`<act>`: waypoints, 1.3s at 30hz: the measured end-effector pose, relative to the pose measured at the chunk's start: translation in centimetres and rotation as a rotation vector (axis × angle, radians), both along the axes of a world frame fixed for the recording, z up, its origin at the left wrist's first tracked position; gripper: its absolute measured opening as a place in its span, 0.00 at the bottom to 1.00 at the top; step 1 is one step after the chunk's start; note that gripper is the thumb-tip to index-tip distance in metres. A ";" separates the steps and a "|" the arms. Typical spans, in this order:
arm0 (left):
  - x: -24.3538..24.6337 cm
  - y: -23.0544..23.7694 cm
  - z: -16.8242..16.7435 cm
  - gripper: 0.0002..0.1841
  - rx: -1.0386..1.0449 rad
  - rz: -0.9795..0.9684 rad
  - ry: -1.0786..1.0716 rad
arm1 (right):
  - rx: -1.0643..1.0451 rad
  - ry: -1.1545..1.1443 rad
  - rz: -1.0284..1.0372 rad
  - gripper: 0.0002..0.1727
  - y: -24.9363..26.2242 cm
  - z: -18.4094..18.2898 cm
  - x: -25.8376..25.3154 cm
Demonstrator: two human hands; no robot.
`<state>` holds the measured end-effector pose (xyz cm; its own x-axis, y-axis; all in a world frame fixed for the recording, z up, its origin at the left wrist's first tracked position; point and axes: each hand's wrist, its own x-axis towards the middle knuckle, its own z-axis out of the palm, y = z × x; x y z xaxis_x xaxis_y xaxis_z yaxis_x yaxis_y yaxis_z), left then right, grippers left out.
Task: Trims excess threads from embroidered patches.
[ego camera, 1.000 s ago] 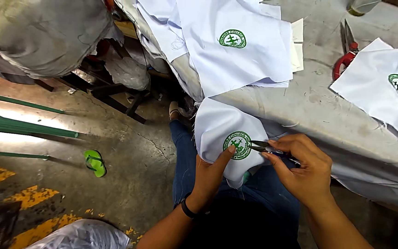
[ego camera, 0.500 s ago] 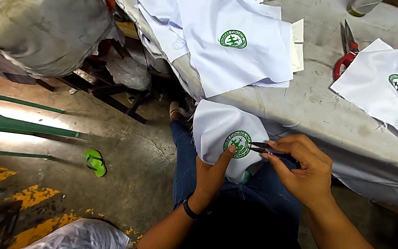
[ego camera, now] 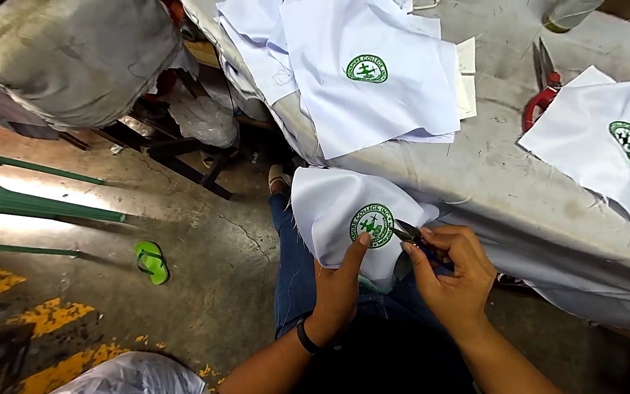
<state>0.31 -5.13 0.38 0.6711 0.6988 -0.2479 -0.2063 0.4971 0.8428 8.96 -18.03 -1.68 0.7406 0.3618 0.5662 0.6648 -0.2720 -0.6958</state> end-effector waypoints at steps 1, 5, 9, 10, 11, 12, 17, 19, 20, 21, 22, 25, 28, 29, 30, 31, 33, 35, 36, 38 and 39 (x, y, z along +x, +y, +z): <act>0.0 0.0 0.0 0.15 -0.014 -0.003 -0.005 | 0.012 0.046 0.008 0.13 0.1 -0.1 0.0; 0.0 -0.4 -0.3 0.15 -0.049 0.014 -0.036 | 0.076 0.204 0.033 0.12 0.3 -0.2 -0.3; 0.0 -0.3 -0.1 0.15 -0.041 0.003 -0.018 | 0.047 -0.046 -0.006 0.10 0.4 -0.2 0.0; 0.0 -0.2 -0.1 0.15 -0.037 -0.004 -0.017 | 0.040 -0.064 -0.006 0.10 0.3 -0.2 0.1; 0.0 -0.2 -0.2 0.15 -0.037 -0.007 -0.018 | 0.042 -0.040 0.000 0.11 0.3 -0.3 0.2; 0.0 -0.2 -0.3 0.15 -0.041 -0.006 -0.024 | 0.050 0.013 0.010 0.11 0.2 -0.3 0.2; -0.1 -0.3 -0.5 0.15 -0.098 0.000 -0.052 | 0.108 0.163 0.049 0.11 0.4 -0.1 -0.1; -0.1 -0.2 -0.5 0.15 -0.109 -0.019 -0.048 | 0.111 0.134 0.050 0.09 0.4 -0.1 -0.1; -0.1 -0.1 -0.6 0.15 -0.112 -0.029 -0.044 | 0.107 0.111 0.052 0.08 0.3 -0.1 0.0; -0.1 0.0 -0.6 0.15 -0.113 -0.040 -0.038 | 0.103 0.084 0.054 0.08 0.3 -0.1 0.0; -0.1 0.0 -0.6 0.16 -0.114 -0.045 -0.033 | 0.096 0.061 0.057 0.08 0.3 -0.1 0.1; -0.1 0.1 -0.7 0.16 -0.106 -0.040 -0.027 | 0.063 0.022 0.060 0.08 0.2 -0.1 0.3; 0.0 0.1 -0.6 0.16 -0.102 -0.024 -0.023 | 0.026 -0.006 0.059 0.08 0.2 0.0 0.3; 0.0 0.1 -0.6 0.16 -0.098 -0.018 -0.023 | 0.000 -0.020 0.062 0.09 0.1 0.1 0.2; 0.0 0.1 -0.6 0.17 -0.093 -0.012 -0.021 | -0.023 -0.031 0.071 0.09 0.1 0.2 0.2; 0.0 0.1 -0.5 0.17 -0.087 -0.010 -0.020 | -0.039 -0.033 0.083 0.10 0.0 0.3 0.1; 0.0 0.1 -0.5 0.17 -0.074 -0.005 -0.024 | -0.032 0.010 0.113 0.10 -0.1 0.6 0.1; 0.0 0.1 -0.5 0.17 -0.056 0.004 -0.024 | 0.004 0.086 0.128 0.11 -0.3 0.8 0.1; 0.0 0.1 -0.5 0.17 -0.048 0.014 -0.023 | 0.013 0.114 0.125 0.11 -0.4 0.9 0.1; 0.1 0.0 -0.6 0.17 -0.033 0.026 -0.025 | 0.008 0.136 0.113 0.11 -0.5 1.1 0.0; 0.1 0.0 -0.6 0.17 -0.024 0.029 -0.030 | -0.001 0.137 0.108 0.11 -0.5 1.1 0.0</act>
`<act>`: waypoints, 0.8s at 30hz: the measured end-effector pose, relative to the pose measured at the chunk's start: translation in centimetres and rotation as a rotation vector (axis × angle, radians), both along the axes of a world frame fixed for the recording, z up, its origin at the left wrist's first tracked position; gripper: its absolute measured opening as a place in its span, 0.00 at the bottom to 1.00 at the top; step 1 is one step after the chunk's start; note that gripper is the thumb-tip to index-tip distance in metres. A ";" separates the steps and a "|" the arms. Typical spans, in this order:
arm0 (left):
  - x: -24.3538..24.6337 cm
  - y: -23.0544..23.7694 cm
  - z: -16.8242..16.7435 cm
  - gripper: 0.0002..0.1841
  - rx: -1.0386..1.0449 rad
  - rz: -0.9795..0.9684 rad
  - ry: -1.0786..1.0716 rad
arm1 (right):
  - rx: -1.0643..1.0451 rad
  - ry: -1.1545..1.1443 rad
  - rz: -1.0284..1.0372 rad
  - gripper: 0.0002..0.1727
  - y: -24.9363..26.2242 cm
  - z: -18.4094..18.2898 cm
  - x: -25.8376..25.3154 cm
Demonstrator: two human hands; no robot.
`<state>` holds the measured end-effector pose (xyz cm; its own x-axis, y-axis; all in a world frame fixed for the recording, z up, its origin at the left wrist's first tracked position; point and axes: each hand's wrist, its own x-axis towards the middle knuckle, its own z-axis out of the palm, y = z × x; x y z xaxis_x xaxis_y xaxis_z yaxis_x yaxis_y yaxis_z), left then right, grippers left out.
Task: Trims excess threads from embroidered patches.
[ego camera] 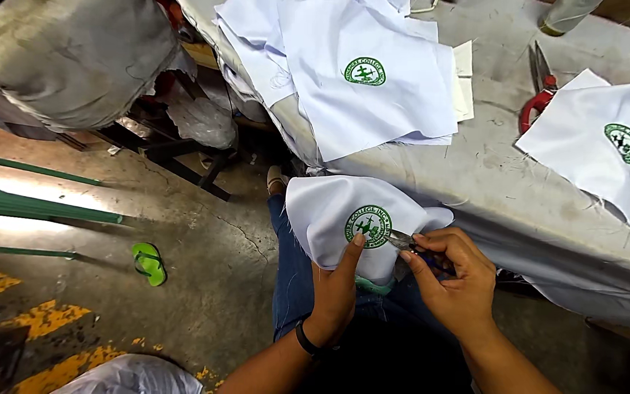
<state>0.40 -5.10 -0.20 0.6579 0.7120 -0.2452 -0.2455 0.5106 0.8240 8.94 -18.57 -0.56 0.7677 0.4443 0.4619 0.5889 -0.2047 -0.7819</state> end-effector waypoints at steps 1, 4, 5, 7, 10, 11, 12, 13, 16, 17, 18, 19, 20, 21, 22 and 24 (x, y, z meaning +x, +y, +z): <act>0.0 0.0 0.0 0.16 0.010 0.002 -0.004 | -0.007 -0.001 -0.004 0.11 0.0 0.1 0.0; -0.1 -0.1 -0.1 0.16 0.046 0.004 -0.026 | -0.030 -0.019 -0.017 0.11 0.1 0.1 0.1; -0.1 -0.1 -0.1 0.17 0.062 -0.003 -0.029 | -0.036 -0.032 -0.016 0.11 0.1 0.1 0.1; -0.2 0.0 -0.1 0.17 0.075 -0.011 -0.030 | -0.043 -0.069 -0.008 0.11 0.2 0.1 0.2; -0.3 0.1 -0.2 0.17 0.063 -0.024 -0.026 | -0.057 -0.107 -0.007 0.10 0.2 0.0 0.3; -0.3 0.2 -0.2 0.16 0.057 -0.025 -0.024 | -0.057 -0.110 -0.004 0.09 0.2 -0.1 0.3; -0.2 0.2 -0.2 0.16 0.048 -0.027 -0.024 | -0.054 -0.110 0.000 0.09 0.2 -0.1 0.4; -0.2 0.2 -0.2 0.16 0.039 -0.030 -0.024 | -0.051 -0.110 0.002 0.09 0.1 -0.1 0.4; -0.3 0.2 -0.2 0.16 0.012 -0.046 -0.016 | -0.044 -0.127 0.006 0.09 0.1 -0.2 0.5; -0.3 0.3 -0.2 0.17 0.006 -0.051 -0.014 | -0.043 -0.125 0.007 0.09 0.1 -0.3 0.5; -0.2 0.3 -0.1 0.17 -0.001 -0.054 -0.014 | -0.044 -0.115 0.010 0.09 0.1 -0.3 0.6; -0.2 0.3 -0.1 0.17 -0.002 -0.056 -0.016 | -0.050 -0.102 0.016 0.09 0.1 -0.2 0.6; -0.2 0.3 0.0 0.16 0.001 -0.057 -0.016 | -0.059 -0.091 0.027 0.10 0.0 -0.2 0.6; -0.2 0.4 -0.1 0.16 0.006 -0.055 -0.016 | -0.066 -0.088 0.040 0.10 0.0 -0.2 0.6; -0.2 0.4 -0.1 0.16 0.010 -0.051 -0.014 | -0.072 -0.090 0.056 0.10 -0.1 -0.2 0.6; -0.2 0.5 -0.2 0.15 0.027 -0.040 -0.008 | -0.088 -0.096 0.085 0.11 -0.3 0.2 0.7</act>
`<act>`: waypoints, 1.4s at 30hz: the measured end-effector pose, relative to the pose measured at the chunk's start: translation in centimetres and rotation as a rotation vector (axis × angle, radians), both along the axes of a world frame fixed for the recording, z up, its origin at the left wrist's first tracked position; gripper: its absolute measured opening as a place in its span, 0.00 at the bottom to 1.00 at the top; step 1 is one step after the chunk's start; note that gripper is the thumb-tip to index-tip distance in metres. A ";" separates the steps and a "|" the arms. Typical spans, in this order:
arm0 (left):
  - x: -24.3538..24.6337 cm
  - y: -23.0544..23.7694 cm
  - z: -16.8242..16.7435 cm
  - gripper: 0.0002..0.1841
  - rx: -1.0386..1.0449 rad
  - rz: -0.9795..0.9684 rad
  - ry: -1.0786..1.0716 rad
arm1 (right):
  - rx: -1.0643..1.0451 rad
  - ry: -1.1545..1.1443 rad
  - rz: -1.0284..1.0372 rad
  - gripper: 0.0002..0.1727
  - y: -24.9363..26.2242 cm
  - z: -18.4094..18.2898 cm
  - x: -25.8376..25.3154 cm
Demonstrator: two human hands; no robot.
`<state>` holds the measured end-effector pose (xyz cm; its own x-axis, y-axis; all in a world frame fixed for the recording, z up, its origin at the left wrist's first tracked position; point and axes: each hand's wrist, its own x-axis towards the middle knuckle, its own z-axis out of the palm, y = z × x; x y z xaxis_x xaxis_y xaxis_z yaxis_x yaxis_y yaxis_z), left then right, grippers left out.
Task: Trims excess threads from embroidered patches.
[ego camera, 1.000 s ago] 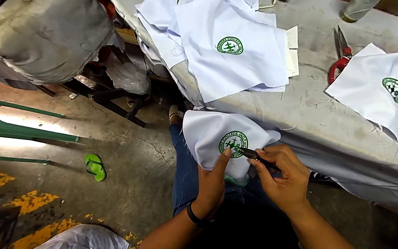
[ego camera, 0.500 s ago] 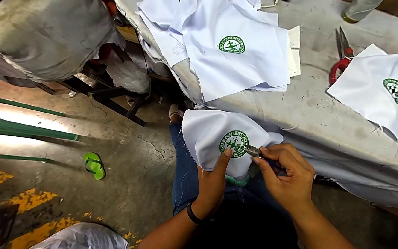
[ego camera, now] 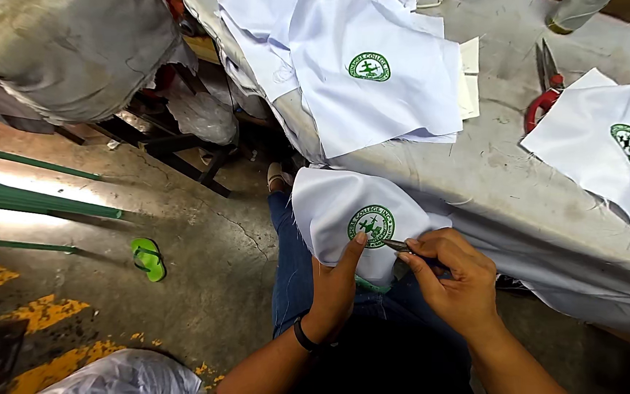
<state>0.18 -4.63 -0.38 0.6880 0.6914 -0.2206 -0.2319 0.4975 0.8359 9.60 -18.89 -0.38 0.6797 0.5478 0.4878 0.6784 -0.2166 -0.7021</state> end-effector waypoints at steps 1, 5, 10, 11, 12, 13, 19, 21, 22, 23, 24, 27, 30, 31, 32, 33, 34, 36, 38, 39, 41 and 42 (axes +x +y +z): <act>0.0 0.0 0.0 0.15 0.013 0.010 0.000 | -0.005 -0.001 0.002 0.11 -0.2 0.2 0.1; 0.0 0.2 0.1 0.16 0.099 0.048 -0.007 | -0.024 -0.034 -0.059 0.13 -0.7 1.1 0.7; -0.1 0.3 -0.1 0.15 0.219 0.055 -0.015 | -0.051 -0.058 -0.055 0.13 -0.8 1.5 1.4; -0.1 0.3 -0.2 0.16 0.239 0.050 -0.012 | -0.058 -0.059 -0.052 0.13 -0.7 1.5 1.5; -0.2 0.3 -0.2 0.16 0.251 0.046 -0.011 | -0.066 -0.060 -0.049 0.13 -0.7 1.6 1.5; -0.2 0.3 -0.2 0.16 0.254 0.047 -0.011 | -0.074 -0.062 -0.046 0.13 -0.7 1.6 1.5; -0.2 0.4 -0.3 0.16 0.262 0.045 -0.018 | -0.089 -0.066 -0.033 0.13 -0.8 1.6 1.8; -0.1 0.4 -0.3 0.16 0.263 0.043 -0.023 | -0.081 -0.061 -0.033 0.12 -0.8 1.6 1.8; -0.1 0.4 -0.2 0.16 0.263 0.042 -0.022 | -0.072 -0.054 -0.032 0.12 -0.8 1.5 1.8; -0.1 0.4 -0.2 0.15 0.262 0.041 -0.023 | -0.060 -0.045 -0.028 0.12 -0.8 1.5 1.8; -0.1 0.5 -0.2 0.15 0.260 0.042 -0.024 | -0.047 -0.032 -0.021 0.12 -0.8 1.4 1.8; -0.1 0.5 -0.3 0.15 0.258 0.038 -0.027 | -0.028 -0.011 -0.003 0.12 -0.9 1.4 1.9; -0.1 0.5 -0.3 0.15 0.264 0.030 -0.030 | -0.051 -0.019 -0.006 0.12 -0.9 1.5 2.1; -0.1 0.5 -0.2 0.15 0.262 0.031 -0.031 | -0.061 -0.023 -0.007 0.12 -0.9 1.5 2.1; -0.1 0.5 -0.2 0.15 0.261 0.031 -0.032 | -0.068 -0.028 -0.008 0.12 -1.0 1.5 2.1; -0.1 0.5 -0.2 0.15 0.261 0.031 -0.029 | -0.073 -0.035 -0.009 0.12 -1.0 1.5 2.1; -0.1 0.5 -0.2 0.15 0.259 0.031 -0.025 | -0.078 -0.041 -0.010 0.12 -1.0 1.5 2.2; -0.1 0.5 -0.3 0.14 0.262 0.028 -0.025 | -0.078 -0.053 -0.015 0.12 -1.0 1.5 2.1; -0.1 0.5 -0.3 0.14 0.262 0.026 -0.020 | -0.059 -0.053 -0.022 0.12 -0.8 1.3 2.0; -0.1 0.5 -0.3 0.14 0.261 0.027 -0.017 | -0.045 -0.048 -0.027 0.12 -0.7 1.2 2.0; -0.1 0.5 -0.3 0.14 0.275 0.021 -0.019 | -0.010 -0.034 -0.032 0.12 -0.5 1.0 1.8; -0.1 0.5 -0.3 0.14 0.273 0.020 -0.022 | 0.006 -0.023 -0.033 0.12 -0.4 0.8 1.7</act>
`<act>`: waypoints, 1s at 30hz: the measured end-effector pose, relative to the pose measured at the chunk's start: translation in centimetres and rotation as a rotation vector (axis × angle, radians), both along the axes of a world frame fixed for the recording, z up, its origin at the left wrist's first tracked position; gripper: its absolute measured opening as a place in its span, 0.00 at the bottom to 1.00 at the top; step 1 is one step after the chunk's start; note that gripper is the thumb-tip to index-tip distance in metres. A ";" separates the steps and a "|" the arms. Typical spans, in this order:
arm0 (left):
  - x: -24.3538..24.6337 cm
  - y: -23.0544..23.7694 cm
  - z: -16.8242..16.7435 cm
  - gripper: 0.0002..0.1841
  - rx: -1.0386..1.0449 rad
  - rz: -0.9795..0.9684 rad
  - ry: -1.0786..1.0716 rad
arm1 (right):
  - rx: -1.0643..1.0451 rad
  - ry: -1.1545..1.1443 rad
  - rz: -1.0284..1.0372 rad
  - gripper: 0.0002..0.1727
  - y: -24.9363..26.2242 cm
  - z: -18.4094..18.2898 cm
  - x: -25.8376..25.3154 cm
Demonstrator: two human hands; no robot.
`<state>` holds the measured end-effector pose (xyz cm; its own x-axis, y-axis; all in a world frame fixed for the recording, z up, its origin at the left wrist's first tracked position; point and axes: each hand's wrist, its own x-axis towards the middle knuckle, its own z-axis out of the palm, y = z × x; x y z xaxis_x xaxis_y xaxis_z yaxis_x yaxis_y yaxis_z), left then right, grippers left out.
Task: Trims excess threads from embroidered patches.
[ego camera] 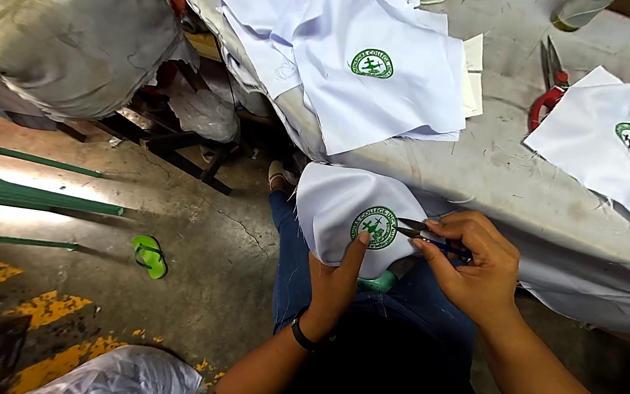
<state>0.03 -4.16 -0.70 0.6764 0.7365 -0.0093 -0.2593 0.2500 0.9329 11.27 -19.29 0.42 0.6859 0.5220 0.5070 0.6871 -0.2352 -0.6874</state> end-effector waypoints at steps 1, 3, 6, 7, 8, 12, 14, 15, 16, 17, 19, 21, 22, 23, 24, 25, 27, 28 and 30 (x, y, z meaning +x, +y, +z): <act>0.0 0.0 0.1 0.15 -0.010 0.000 -0.002 | 0.012 0.015 -0.001 0.12 0.1 -0.1 -0.1; 0.0 0.1 0.1 0.14 -0.030 0.005 0.004 | 0.034 0.044 0.006 0.12 0.1 -0.2 -0.2; -0.1 0.1 0.1 0.14 -0.038 0.010 0.005 | 0.026 0.043 0.012 0.12 -0.1 -0.1 -0.3; 0.0 0.0 0.1 0.14 -0.038 0.011 0.005 | 0.012 0.035 0.012 0.12 -0.2 0.0 -0.3; 0.0 0.0 0.1 0.15 -0.038 0.013 0.005 | -0.002 0.024 0.011 0.12 -0.3 0.0 -0.3; 0.0 -0.1 0.1 0.14 -0.029 0.017 0.006 | -0.049 -0.014 0.005 0.12 -0.4 0.2 -0.2; 0.0 -0.1 0.0 0.15 -0.024 0.017 0.001 | -0.051 -0.018 -0.001 0.12 -0.3 0.2 -0.2; 0.0 -0.1 0.1 0.15 -0.022 0.016 -0.001 | -0.043 -0.015 -0.003 0.12 -0.3 0.1 -0.2; 0.0 -0.1 0.1 0.15 -0.021 0.019 -0.002 | -0.032 -0.009 -0.003 0.12 -0.2 0.0 -0.3; 0.0 -0.1 0.1 0.15 -0.022 0.023 -0.003 | -0.020 0.000 -0.001 0.12 -0.2 -0.1 -0.3; 0.0 0.0 0.1 0.15 -0.034 0.026 -0.003 | 0.002 0.021 0.005 0.12 -0.1 -0.2 -0.4; 0.0 0.0 0.1 0.15 -0.044 0.028 0.006 | 0.007 0.028 0.010 0.12 -0.1 -0.2 -0.4; 0.0 0.0 0.1 0.15 -0.046 0.026 0.008 | 0.001 0.023 0.011 0.12 -0.1 -0.2 -0.4; 0.0 -0.1 0.1 0.15 -0.048 0.026 0.008 | -0.006 0.016 0.009 0.11 -0.1 -0.2 -0.4; 0.0 -0.1 0.1 0.15 -0.049 0.026 0.010 | -0.013 0.010 0.005 0.11 -0.1 -0.2 -0.4; 0.0 -0.1 0.1 0.15 -0.050 0.025 0.011 | -0.016 0.005 0.001 0.11 -0.1 -0.2 -0.4; 0.0 -0.1 0.1 0.15 -0.050 0.024 0.013 | -0.013 -0.005 -0.006 0.11 0.0 -0.2 -0.4; 0.0 -0.1 0.1 0.15 -0.051 0.022 0.014 | -0.008 -0.010 -0.010 0.11 0.0 -0.3 -0.4; 0.0 -0.1 0.2 0.15 -0.052 0.017 0.020 | 0.003 -0.013 -0.018 0.12 0.2 -0.5 -0.5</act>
<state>0.03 -4.22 -0.49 0.6628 0.7463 -0.0612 -0.2454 0.2938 0.9238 10.77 -19.13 -0.07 0.6884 0.5083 0.5174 0.6917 -0.2456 -0.6791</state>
